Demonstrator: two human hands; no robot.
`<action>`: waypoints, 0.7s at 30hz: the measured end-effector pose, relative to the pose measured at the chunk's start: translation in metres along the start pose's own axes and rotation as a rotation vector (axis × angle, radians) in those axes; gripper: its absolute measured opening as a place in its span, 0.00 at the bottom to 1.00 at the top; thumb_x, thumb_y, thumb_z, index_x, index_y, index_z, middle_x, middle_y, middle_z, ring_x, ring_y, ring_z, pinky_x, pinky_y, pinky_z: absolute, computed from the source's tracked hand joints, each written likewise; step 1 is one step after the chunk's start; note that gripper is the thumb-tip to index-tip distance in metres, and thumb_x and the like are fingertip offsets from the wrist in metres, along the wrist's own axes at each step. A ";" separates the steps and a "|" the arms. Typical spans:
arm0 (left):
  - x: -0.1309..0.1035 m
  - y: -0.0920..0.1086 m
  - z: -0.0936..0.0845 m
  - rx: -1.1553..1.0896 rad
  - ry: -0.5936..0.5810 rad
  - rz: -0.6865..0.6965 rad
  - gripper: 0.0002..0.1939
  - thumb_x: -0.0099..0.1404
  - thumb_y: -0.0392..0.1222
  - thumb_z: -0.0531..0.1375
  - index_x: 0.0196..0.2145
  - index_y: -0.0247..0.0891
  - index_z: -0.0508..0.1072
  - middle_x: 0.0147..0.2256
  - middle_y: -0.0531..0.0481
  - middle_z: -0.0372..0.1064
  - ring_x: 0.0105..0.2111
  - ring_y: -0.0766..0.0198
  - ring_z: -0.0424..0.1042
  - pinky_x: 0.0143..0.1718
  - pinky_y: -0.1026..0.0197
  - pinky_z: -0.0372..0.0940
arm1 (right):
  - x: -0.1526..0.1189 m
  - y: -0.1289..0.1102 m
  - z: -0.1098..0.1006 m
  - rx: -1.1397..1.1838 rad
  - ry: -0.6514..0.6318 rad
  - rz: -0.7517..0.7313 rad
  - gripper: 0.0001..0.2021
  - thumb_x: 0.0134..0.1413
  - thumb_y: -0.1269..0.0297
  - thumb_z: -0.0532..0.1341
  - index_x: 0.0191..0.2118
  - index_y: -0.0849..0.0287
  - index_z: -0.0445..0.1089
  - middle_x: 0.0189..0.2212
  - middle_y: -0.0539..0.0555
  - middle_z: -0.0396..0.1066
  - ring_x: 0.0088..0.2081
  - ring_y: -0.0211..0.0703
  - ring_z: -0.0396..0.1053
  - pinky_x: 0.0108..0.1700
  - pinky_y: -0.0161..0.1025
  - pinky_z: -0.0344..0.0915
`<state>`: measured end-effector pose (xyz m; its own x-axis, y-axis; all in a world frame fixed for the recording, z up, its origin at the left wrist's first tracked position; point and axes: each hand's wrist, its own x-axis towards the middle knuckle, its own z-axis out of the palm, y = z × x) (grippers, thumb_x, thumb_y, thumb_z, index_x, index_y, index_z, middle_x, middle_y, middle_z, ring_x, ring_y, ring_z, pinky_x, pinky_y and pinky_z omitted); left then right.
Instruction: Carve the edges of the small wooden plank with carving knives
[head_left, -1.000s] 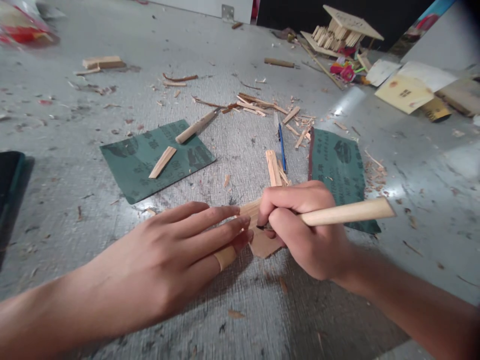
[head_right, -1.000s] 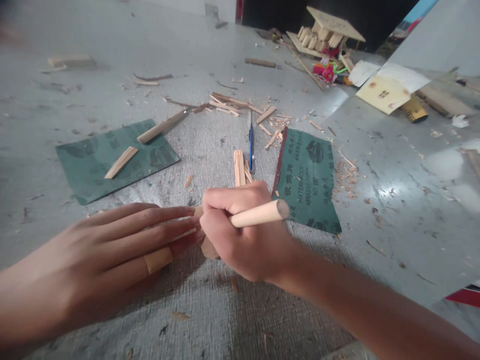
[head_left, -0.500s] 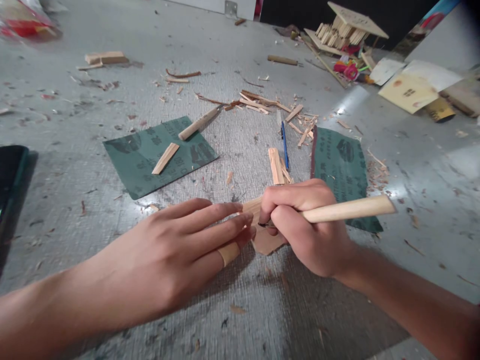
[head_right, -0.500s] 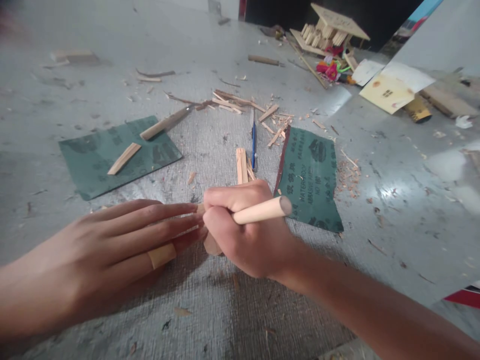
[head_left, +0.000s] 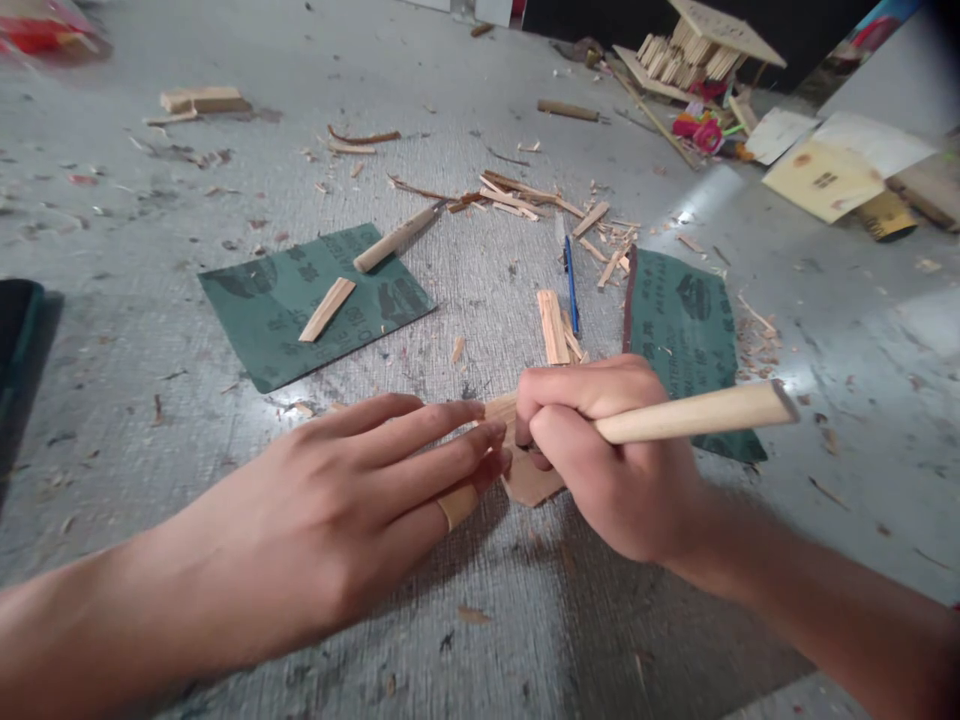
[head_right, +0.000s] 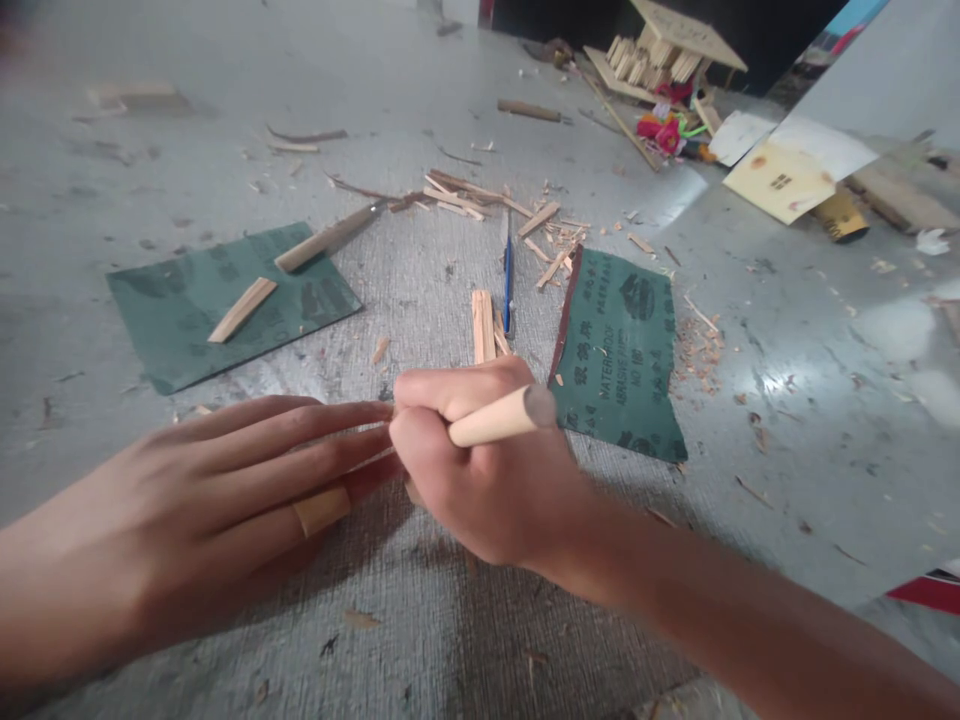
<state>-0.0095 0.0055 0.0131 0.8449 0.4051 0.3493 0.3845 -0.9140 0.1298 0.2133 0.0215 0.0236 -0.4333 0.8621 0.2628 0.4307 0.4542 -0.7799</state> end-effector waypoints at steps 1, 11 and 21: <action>0.000 0.000 0.000 -0.001 0.011 0.007 0.17 0.77 0.34 0.44 0.52 0.35 0.71 0.53 0.45 0.74 0.55 0.53 0.70 0.54 0.50 0.66 | -0.001 0.000 0.001 -0.002 0.014 0.001 0.16 0.56 0.76 0.51 0.18 0.60 0.55 0.15 0.45 0.53 0.20 0.30 0.52 0.25 0.36 0.50; -0.002 0.005 0.000 0.013 0.008 -0.013 0.16 0.76 0.33 0.49 0.53 0.31 0.73 0.54 0.40 0.74 0.54 0.51 0.72 0.53 0.45 0.71 | -0.011 0.003 0.003 0.014 0.040 -0.065 0.16 0.59 0.77 0.52 0.20 0.60 0.54 0.18 0.46 0.58 0.21 0.30 0.55 0.27 0.35 0.53; 0.006 0.014 -0.007 0.067 0.005 -0.015 0.16 0.73 0.33 0.50 0.46 0.28 0.77 0.50 0.39 0.76 0.48 0.48 0.76 0.48 0.44 0.76 | -0.012 0.002 0.002 -0.016 0.036 -0.052 0.16 0.59 0.76 0.52 0.20 0.58 0.53 0.17 0.46 0.56 0.20 0.31 0.54 0.26 0.37 0.52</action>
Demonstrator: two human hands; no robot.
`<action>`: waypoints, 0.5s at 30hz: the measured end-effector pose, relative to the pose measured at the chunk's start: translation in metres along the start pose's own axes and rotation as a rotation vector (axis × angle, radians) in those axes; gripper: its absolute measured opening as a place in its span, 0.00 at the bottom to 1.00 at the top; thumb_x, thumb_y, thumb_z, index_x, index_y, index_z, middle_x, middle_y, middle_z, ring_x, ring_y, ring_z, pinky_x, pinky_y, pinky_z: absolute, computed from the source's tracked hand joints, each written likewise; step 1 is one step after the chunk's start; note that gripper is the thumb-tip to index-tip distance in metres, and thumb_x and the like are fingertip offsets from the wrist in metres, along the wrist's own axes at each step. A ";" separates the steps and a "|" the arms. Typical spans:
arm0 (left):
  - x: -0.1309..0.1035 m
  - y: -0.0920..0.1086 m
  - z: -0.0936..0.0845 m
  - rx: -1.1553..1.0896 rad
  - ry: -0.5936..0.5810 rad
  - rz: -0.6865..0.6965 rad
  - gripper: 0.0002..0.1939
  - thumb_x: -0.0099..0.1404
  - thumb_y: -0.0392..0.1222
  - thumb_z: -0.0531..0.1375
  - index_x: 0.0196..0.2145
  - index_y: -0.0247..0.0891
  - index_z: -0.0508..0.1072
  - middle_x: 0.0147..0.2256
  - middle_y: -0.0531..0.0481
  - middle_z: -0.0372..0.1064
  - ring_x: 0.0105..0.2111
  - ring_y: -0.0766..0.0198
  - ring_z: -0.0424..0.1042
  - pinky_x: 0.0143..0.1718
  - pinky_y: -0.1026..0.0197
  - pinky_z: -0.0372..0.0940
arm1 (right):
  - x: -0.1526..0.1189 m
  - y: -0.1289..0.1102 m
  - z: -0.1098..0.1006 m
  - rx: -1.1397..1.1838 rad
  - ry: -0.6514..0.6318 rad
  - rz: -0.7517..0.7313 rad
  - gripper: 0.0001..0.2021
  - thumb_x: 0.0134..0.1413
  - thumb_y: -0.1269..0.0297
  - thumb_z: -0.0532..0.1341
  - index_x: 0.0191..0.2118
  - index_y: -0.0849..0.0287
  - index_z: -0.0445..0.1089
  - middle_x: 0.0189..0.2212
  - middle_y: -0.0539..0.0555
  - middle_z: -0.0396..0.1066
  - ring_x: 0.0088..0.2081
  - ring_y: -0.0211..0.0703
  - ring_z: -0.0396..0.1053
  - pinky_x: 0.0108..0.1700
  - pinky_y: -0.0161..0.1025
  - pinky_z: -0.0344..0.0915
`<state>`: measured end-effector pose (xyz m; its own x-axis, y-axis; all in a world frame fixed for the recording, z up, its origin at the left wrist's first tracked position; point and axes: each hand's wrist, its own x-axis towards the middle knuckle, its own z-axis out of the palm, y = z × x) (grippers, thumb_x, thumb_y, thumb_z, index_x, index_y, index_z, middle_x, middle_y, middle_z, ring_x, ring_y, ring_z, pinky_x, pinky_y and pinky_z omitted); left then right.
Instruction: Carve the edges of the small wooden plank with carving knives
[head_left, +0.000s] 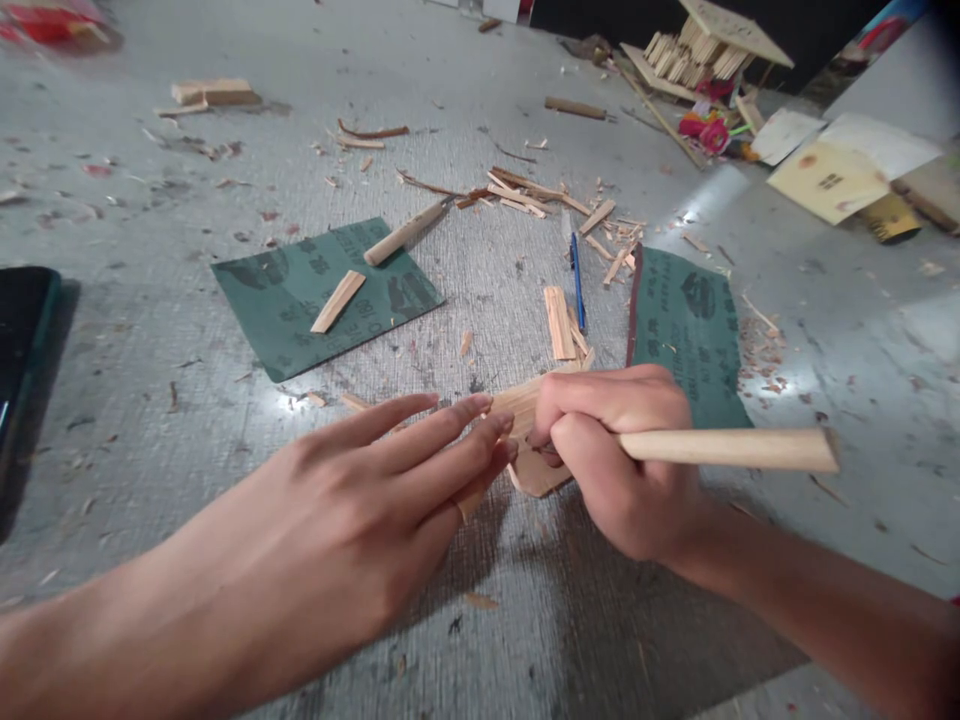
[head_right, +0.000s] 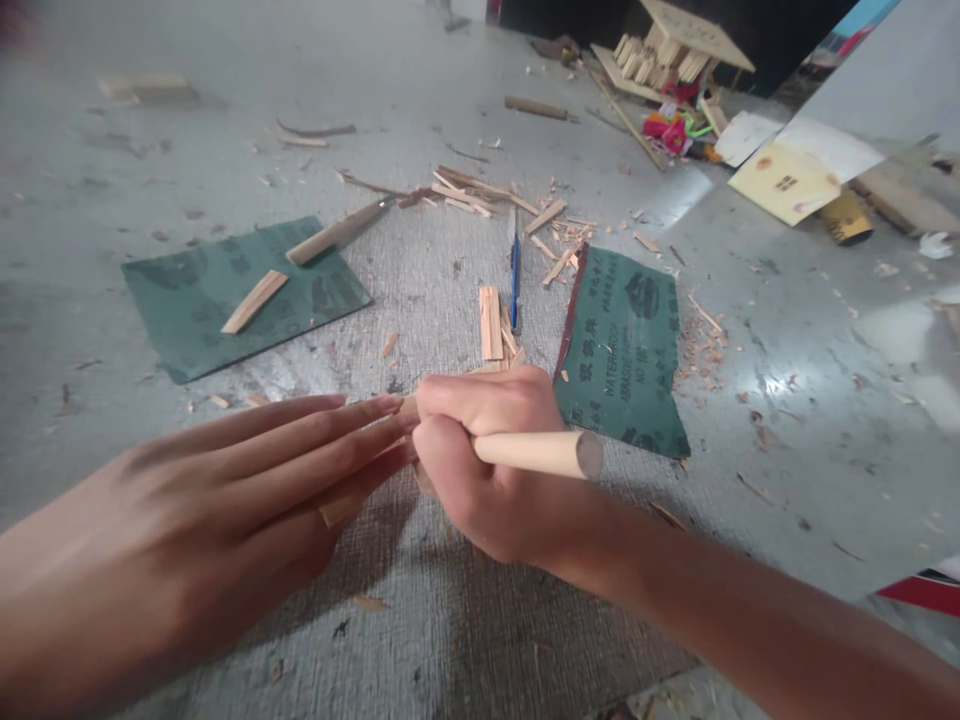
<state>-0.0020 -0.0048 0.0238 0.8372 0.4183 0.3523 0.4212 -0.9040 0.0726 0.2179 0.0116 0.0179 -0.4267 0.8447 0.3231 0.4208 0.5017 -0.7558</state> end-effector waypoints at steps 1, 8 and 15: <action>-0.001 0.000 0.000 0.007 0.001 0.001 0.16 0.73 0.33 0.50 0.46 0.28 0.76 0.51 0.39 0.75 0.49 0.48 0.76 0.49 0.44 0.76 | 0.000 0.000 0.000 0.000 -0.001 -0.001 0.16 0.58 0.76 0.52 0.20 0.58 0.53 0.17 0.46 0.56 0.20 0.31 0.54 0.26 0.37 0.52; -0.005 0.001 0.003 0.032 -0.005 0.009 0.16 0.72 0.33 0.51 0.48 0.27 0.76 0.54 0.38 0.74 0.52 0.48 0.75 0.54 0.43 0.73 | 0.000 0.000 0.000 0.001 -0.012 -0.002 0.16 0.58 0.76 0.52 0.20 0.59 0.54 0.17 0.46 0.56 0.20 0.31 0.54 0.25 0.36 0.52; 0.001 0.001 0.001 0.008 0.002 0.008 0.16 0.73 0.33 0.50 0.48 0.27 0.76 0.52 0.38 0.75 0.53 0.46 0.75 0.51 0.42 0.75 | -0.001 0.000 0.000 0.083 0.042 0.050 0.15 0.56 0.77 0.52 0.20 0.59 0.61 0.15 0.45 0.56 0.18 0.31 0.54 0.23 0.34 0.52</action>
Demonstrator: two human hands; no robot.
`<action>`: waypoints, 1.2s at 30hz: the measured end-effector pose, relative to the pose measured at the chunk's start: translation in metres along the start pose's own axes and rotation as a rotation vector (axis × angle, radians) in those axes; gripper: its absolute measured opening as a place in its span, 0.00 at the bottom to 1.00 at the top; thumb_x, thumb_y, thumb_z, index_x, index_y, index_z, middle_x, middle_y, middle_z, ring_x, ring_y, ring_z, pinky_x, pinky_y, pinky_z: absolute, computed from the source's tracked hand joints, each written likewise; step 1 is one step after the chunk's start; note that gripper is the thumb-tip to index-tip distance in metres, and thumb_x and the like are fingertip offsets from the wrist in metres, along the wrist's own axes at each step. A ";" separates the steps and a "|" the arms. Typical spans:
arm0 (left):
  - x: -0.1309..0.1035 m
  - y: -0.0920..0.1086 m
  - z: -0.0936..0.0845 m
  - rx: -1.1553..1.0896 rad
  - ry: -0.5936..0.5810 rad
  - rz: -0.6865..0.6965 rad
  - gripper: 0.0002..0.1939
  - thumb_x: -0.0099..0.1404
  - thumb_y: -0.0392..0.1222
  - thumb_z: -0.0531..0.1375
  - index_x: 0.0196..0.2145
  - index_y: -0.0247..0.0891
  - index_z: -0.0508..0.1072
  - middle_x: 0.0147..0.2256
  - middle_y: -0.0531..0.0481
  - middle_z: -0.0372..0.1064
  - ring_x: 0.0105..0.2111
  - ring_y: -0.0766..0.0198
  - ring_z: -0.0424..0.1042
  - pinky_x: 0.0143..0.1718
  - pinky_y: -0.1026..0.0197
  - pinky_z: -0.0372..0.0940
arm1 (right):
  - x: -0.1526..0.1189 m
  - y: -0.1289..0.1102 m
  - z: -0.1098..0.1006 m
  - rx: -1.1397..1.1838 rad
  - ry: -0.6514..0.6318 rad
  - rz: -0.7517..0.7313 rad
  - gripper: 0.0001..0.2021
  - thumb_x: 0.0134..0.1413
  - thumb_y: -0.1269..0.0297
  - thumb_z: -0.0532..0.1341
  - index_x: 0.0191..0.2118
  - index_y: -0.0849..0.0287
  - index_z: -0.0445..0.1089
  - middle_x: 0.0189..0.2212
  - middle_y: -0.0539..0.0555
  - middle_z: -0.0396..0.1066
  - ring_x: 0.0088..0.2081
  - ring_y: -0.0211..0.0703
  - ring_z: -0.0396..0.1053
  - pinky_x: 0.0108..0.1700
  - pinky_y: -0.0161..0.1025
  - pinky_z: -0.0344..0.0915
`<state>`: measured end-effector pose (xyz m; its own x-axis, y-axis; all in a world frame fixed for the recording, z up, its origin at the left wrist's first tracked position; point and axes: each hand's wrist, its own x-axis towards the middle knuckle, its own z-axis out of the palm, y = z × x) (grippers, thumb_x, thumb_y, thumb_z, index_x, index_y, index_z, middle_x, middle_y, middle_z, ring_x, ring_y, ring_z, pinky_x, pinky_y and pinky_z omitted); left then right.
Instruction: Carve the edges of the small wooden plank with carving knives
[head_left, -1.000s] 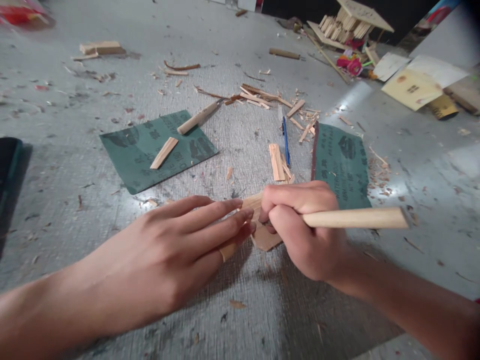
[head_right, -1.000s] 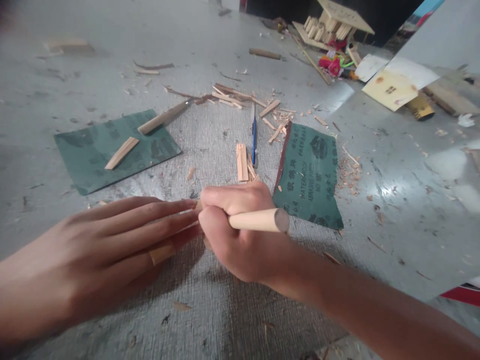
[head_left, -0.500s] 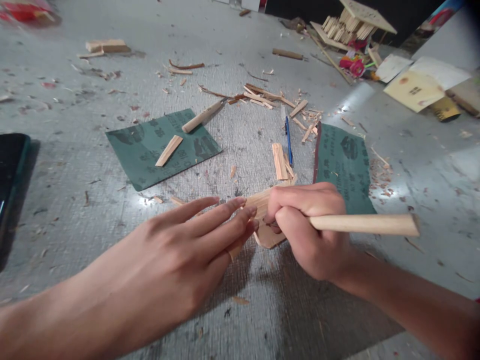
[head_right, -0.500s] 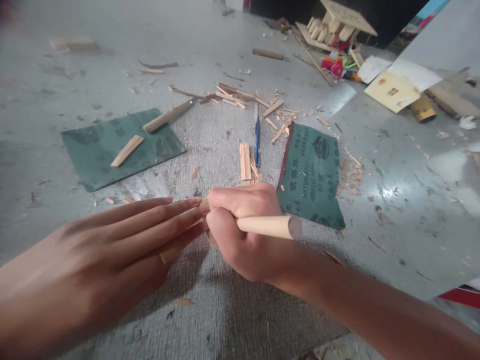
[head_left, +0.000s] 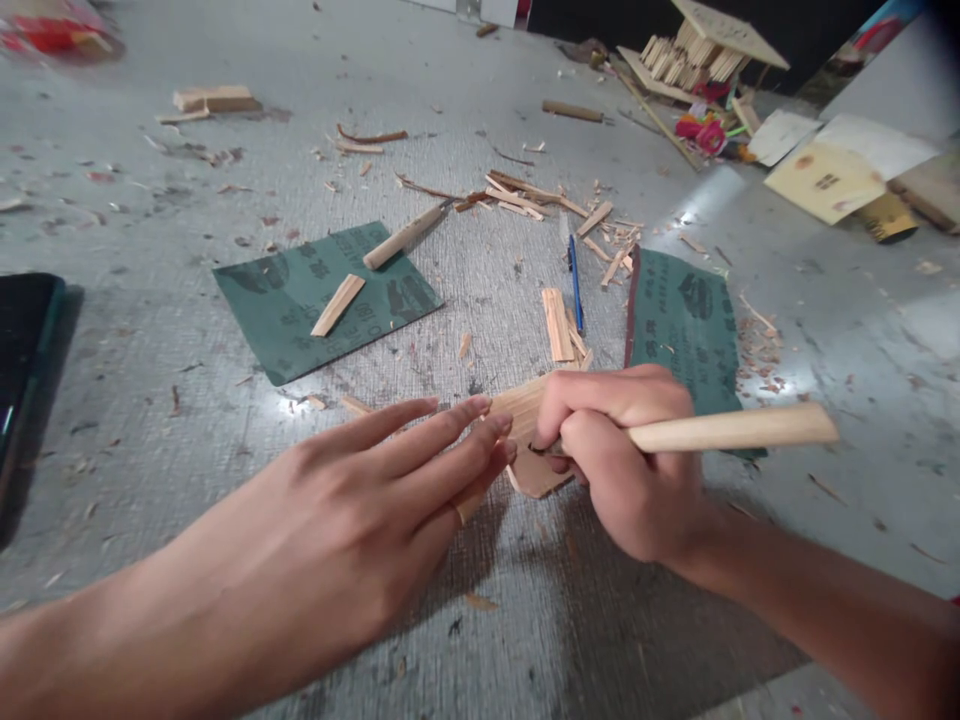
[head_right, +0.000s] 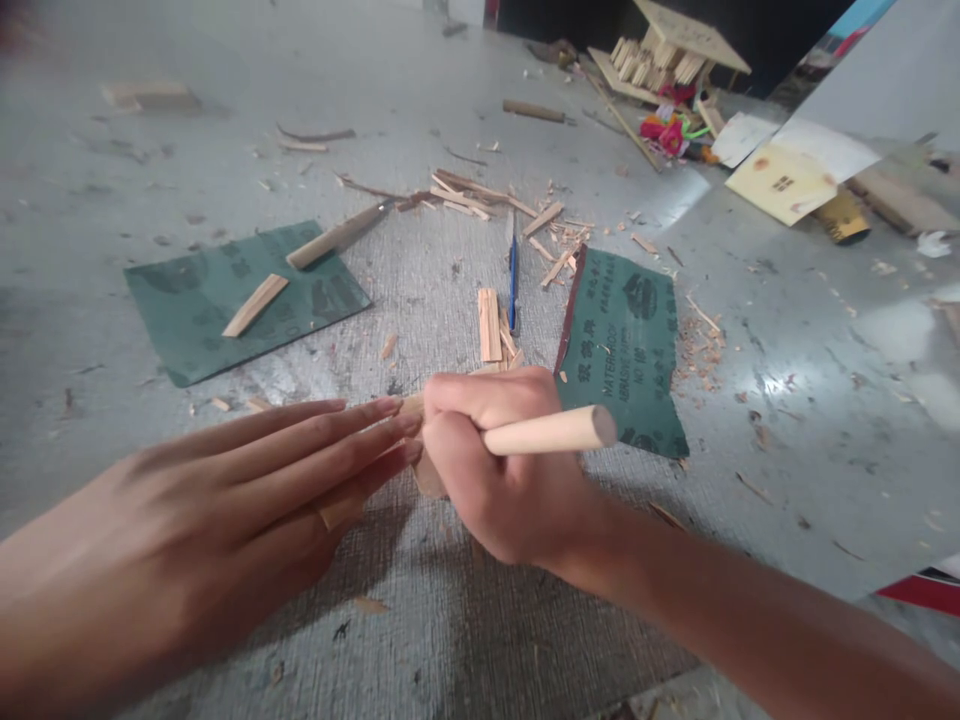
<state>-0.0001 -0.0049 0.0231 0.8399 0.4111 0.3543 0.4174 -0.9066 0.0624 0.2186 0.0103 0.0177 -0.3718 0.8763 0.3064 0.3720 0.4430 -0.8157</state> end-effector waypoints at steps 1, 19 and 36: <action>0.000 0.000 0.001 0.000 0.008 0.002 0.16 0.73 0.33 0.50 0.48 0.27 0.76 0.52 0.38 0.75 0.52 0.46 0.75 0.51 0.43 0.76 | 0.000 0.000 0.000 0.031 0.013 0.014 0.15 0.56 0.77 0.52 0.20 0.59 0.62 0.14 0.45 0.56 0.18 0.31 0.54 0.23 0.34 0.53; -0.005 -0.001 0.003 -0.019 0.019 0.000 0.15 0.74 0.34 0.50 0.47 0.30 0.76 0.54 0.39 0.74 0.52 0.48 0.75 0.48 0.47 0.75 | 0.004 0.000 0.001 0.044 0.007 0.012 0.15 0.53 0.79 0.52 0.18 0.61 0.61 0.14 0.43 0.58 0.18 0.28 0.57 0.23 0.30 0.54; -0.009 -0.001 0.007 0.002 0.025 0.001 0.15 0.75 0.34 0.49 0.49 0.29 0.74 0.55 0.41 0.74 0.54 0.48 0.72 0.48 0.46 0.73 | 0.006 0.001 0.002 -0.007 0.011 0.000 0.15 0.54 0.78 0.52 0.20 0.61 0.63 0.15 0.44 0.58 0.19 0.28 0.56 0.23 0.31 0.53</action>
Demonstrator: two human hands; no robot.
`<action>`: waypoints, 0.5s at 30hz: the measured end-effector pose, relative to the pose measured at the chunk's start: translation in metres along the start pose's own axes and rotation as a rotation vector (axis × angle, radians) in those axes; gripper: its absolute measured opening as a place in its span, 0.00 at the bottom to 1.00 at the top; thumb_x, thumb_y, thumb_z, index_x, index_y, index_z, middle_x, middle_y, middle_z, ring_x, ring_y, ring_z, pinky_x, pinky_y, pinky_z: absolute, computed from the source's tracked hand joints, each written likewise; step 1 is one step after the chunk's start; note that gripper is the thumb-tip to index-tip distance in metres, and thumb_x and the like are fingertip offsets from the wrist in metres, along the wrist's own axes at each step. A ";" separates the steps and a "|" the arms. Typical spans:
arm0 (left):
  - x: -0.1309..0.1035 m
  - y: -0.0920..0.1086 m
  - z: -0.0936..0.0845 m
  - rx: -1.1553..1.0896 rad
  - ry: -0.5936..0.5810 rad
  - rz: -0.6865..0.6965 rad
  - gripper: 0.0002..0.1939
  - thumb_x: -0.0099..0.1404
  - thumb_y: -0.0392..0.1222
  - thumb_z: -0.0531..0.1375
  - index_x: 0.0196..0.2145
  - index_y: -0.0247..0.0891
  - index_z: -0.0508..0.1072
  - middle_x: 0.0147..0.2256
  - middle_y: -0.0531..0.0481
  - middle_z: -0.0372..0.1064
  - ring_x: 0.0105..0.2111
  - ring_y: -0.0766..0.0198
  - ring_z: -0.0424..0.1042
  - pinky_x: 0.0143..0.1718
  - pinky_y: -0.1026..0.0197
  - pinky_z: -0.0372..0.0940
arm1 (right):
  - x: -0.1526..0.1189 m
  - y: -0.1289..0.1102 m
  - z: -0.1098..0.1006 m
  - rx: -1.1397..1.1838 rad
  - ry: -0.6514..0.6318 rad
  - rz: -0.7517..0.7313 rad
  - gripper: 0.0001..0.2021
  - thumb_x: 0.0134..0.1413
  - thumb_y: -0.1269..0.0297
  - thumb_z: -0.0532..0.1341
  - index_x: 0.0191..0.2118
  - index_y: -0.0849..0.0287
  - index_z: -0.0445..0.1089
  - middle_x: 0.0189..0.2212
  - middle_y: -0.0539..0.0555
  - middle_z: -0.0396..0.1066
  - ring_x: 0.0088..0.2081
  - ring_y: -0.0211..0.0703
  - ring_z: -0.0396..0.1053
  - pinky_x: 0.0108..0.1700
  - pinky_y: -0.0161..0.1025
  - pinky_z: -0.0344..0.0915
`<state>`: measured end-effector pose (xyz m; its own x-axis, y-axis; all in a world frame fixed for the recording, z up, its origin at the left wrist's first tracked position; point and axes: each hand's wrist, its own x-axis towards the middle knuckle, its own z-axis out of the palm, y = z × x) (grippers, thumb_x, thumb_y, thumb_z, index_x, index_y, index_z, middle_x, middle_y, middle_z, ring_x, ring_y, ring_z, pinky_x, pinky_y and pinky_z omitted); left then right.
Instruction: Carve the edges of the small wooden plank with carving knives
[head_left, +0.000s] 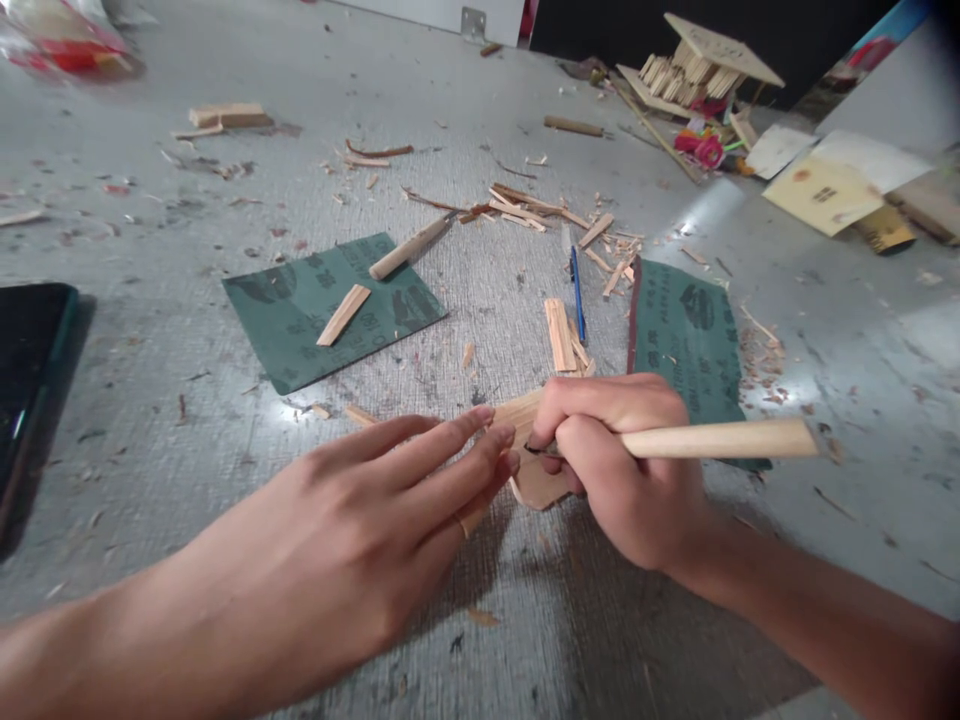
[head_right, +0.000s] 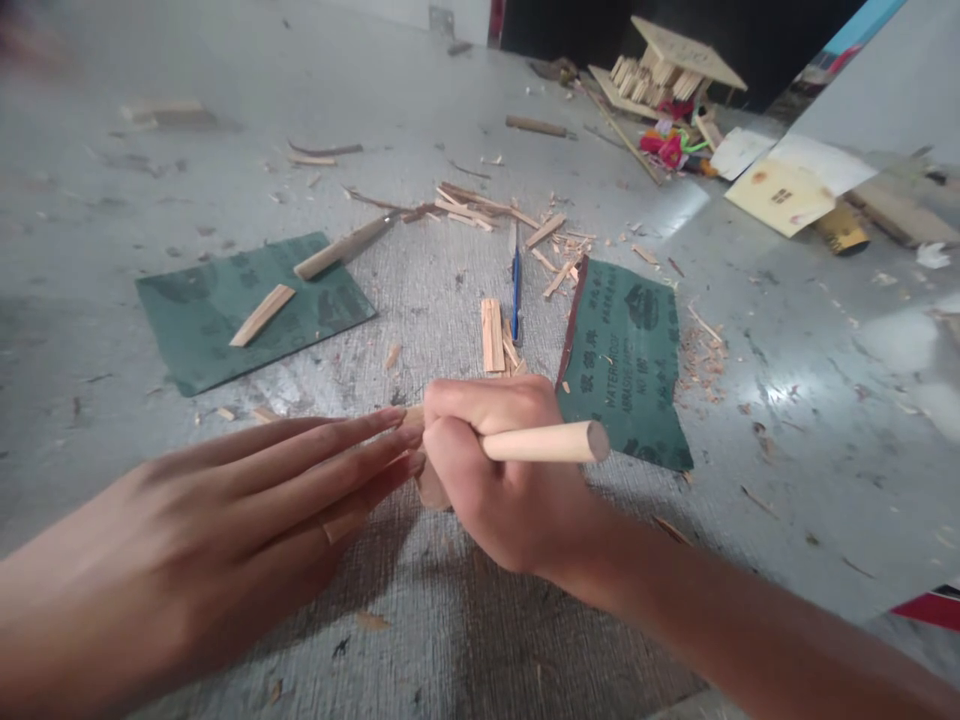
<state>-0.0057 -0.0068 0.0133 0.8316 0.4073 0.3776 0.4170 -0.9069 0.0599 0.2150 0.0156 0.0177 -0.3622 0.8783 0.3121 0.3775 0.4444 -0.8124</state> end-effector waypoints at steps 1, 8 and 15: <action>0.001 0.000 -0.001 -0.005 0.004 -0.001 0.15 0.75 0.34 0.49 0.49 0.30 0.75 0.54 0.41 0.74 0.54 0.48 0.73 0.48 0.47 0.74 | 0.000 0.000 0.000 -0.005 0.000 0.002 0.14 0.54 0.78 0.52 0.20 0.61 0.63 0.15 0.44 0.58 0.19 0.28 0.56 0.23 0.31 0.53; 0.004 0.000 -0.005 -0.010 -0.001 0.000 0.15 0.75 0.33 0.49 0.49 0.29 0.75 0.53 0.41 0.75 0.51 0.49 0.75 0.45 0.48 0.75 | 0.000 -0.001 0.002 -0.006 0.012 0.045 0.14 0.52 0.78 0.52 0.19 0.61 0.64 0.14 0.44 0.59 0.19 0.29 0.55 0.23 0.32 0.52; 0.006 0.000 -0.004 -0.010 -0.003 -0.010 0.16 0.74 0.33 0.49 0.48 0.29 0.76 0.52 0.41 0.76 0.50 0.48 0.76 0.43 0.47 0.76 | 0.000 -0.001 0.002 0.001 0.022 0.049 0.14 0.53 0.78 0.52 0.19 0.61 0.64 0.13 0.44 0.58 0.18 0.29 0.55 0.23 0.33 0.52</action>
<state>-0.0022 -0.0046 0.0197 0.8285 0.4163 0.3745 0.4214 -0.9039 0.0726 0.2133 0.0149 0.0174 -0.3245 0.9025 0.2832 0.3929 0.4009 -0.8276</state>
